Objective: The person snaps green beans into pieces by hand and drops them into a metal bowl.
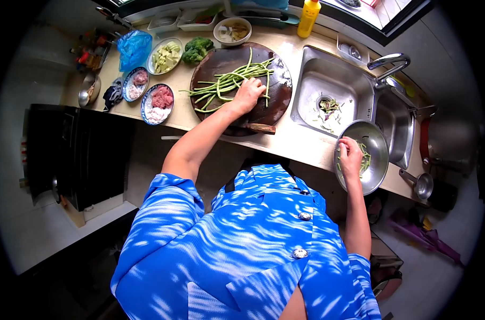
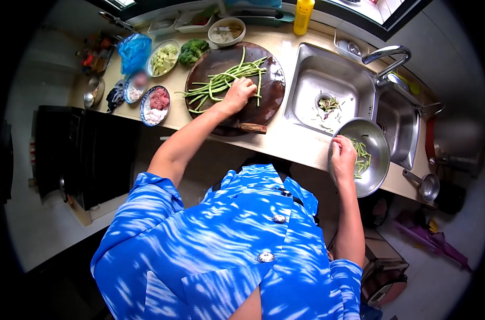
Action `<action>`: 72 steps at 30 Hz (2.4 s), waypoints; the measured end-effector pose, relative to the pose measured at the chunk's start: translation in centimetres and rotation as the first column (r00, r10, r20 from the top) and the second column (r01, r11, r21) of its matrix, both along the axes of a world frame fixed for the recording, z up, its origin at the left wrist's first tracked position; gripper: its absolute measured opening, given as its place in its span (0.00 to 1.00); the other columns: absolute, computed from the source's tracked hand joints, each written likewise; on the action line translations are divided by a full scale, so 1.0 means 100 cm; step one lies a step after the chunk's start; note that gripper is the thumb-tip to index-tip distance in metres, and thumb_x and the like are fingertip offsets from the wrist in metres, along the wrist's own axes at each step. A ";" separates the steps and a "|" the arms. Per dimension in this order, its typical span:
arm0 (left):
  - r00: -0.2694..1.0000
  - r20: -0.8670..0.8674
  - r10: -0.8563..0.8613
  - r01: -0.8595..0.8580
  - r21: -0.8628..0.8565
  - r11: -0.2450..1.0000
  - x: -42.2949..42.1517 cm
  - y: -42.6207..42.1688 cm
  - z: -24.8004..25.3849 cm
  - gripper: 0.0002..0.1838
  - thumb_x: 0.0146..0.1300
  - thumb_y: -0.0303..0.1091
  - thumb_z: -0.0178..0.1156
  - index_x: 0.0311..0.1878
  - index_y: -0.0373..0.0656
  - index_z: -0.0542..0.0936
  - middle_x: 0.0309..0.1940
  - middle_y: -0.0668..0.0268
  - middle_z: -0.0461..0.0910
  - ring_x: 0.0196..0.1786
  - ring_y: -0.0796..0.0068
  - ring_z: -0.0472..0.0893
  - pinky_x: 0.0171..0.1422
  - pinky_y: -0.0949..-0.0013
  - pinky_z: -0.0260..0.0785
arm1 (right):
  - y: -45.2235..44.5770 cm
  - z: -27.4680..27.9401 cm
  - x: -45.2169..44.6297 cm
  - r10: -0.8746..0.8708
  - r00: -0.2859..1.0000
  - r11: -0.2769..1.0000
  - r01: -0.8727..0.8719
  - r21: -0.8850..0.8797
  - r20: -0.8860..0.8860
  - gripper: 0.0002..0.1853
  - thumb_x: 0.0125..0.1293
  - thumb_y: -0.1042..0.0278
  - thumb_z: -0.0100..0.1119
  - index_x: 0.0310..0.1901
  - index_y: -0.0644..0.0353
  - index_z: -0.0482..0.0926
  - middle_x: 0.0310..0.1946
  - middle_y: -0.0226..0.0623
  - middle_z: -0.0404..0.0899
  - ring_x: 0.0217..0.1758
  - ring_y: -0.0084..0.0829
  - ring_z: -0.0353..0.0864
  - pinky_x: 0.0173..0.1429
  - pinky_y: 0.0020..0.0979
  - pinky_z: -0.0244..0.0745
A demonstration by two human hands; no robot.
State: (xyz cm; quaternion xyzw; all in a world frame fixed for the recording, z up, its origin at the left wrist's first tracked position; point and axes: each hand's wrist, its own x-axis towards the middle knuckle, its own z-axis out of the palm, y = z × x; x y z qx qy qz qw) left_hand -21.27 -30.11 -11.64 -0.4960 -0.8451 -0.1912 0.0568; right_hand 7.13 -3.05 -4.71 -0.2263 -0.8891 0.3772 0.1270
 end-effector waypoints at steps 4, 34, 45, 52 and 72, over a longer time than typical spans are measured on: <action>1.000 -0.031 0.007 -0.005 0.044 0.999 -0.007 -0.007 0.002 0.07 0.52 0.31 0.61 0.33 0.46 0.73 0.32 0.65 0.72 0.41 0.63 0.73 0.45 0.63 0.62 | -0.014 0.002 -0.022 0.109 0.993 0.993 -0.107 0.041 -0.049 0.05 0.59 0.78 0.55 0.36 0.66 0.80 0.41 0.46 0.79 0.38 0.39 0.81 0.43 0.32 0.76; 0.981 0.083 -0.176 0.139 0.335 0.932 -0.031 -0.035 0.196 0.30 0.49 0.10 0.51 0.57 0.44 0.76 0.31 0.61 0.70 0.33 0.69 0.73 0.40 0.74 0.67 | -0.093 0.101 -0.174 0.462 0.838 0.882 -0.470 0.048 -0.290 0.13 0.60 0.69 0.58 0.46 0.64 0.75 0.35 0.47 0.80 0.34 0.41 0.82 0.40 0.34 0.76; 0.854 0.307 -0.421 0.257 0.456 0.852 -0.004 0.040 0.233 0.21 0.59 0.20 0.59 0.53 0.37 0.64 0.31 0.60 0.80 0.37 0.76 0.81 0.43 0.77 0.73 | -0.069 0.159 -0.184 0.606 0.741 0.647 -0.247 0.722 -0.290 0.09 0.62 0.62 0.55 0.31 0.57 0.70 0.25 0.36 0.73 0.31 0.38 0.76 0.40 0.37 0.66; 0.830 0.007 -0.557 0.499 0.434 0.750 0.038 0.111 0.227 0.05 0.63 0.29 0.56 0.37 0.38 0.75 0.27 0.55 0.76 0.30 0.56 0.78 0.34 0.65 0.69 | -0.021 0.165 -0.120 0.421 0.849 0.776 -0.155 0.611 -0.318 0.09 0.64 0.64 0.52 0.30 0.60 0.74 0.25 0.40 0.75 0.32 0.43 0.77 0.37 0.39 0.70; 0.387 0.578 -0.719 0.210 0.703 0.679 0.171 0.255 0.175 0.04 0.64 0.26 0.56 0.34 0.36 0.76 0.25 0.70 0.72 0.29 0.83 0.69 0.34 0.77 0.64 | 0.059 0.090 0.038 -0.511 0.740 -0.175 -0.587 -0.790 -0.437 0.13 0.70 0.63 0.47 0.27 0.58 0.67 0.19 0.28 0.56 0.24 0.23 0.56 0.44 0.29 0.65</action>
